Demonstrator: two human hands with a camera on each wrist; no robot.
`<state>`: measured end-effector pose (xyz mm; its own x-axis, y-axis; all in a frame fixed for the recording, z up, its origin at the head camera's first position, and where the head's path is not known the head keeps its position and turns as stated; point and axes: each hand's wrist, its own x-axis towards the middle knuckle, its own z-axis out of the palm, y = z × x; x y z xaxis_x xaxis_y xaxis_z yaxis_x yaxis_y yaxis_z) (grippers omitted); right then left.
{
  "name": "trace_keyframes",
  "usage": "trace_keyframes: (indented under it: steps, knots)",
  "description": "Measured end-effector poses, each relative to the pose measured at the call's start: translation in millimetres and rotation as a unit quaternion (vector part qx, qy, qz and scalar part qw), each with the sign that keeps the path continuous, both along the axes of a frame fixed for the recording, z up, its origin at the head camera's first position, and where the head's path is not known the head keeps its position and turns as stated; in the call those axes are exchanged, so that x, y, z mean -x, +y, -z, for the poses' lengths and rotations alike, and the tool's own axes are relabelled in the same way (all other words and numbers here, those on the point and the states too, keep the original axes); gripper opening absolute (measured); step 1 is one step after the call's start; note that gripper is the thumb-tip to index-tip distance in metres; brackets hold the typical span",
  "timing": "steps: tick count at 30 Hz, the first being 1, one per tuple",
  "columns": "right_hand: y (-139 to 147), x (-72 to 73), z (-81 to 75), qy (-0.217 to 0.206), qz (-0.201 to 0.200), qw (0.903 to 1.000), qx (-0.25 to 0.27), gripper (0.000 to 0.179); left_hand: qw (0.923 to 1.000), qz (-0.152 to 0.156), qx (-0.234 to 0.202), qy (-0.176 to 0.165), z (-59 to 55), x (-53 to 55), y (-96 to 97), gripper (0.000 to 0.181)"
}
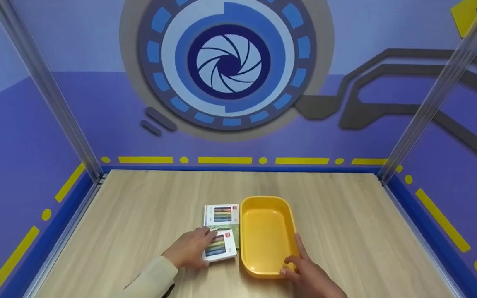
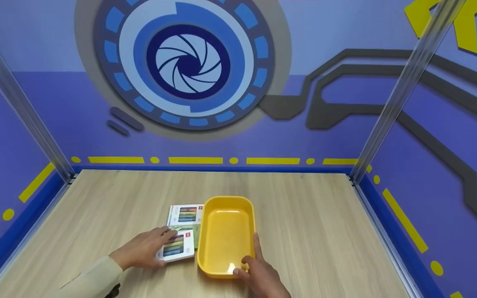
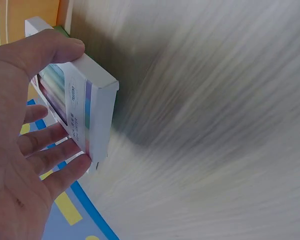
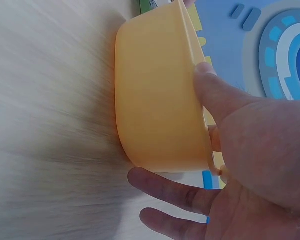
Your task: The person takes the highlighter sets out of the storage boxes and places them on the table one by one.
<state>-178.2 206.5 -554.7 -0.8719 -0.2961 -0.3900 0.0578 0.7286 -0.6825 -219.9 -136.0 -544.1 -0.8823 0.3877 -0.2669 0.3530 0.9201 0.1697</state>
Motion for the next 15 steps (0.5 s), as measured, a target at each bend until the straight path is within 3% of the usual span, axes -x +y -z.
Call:
trace_keyframes:
  steps: [5,11,15]
  knots:
    - [0,1.0,-0.5,-0.006,0.008,0.9999,-0.007,0.048,1.0000,0.008,-0.004,0.004,2.2,-4.1,1.9,0.079]
    - [2,-3.0,0.0,0.058,-0.031,0.9975,-0.024,0.049,0.9969,0.061,-0.013,0.047,6.9,-8.4,1.6,0.071]
    - [2,-4.7,-0.1,0.070,-0.039,0.9965,-0.022,0.048,0.9958,0.076,-0.023,0.047,9.9,-13.0,0.9,0.071]
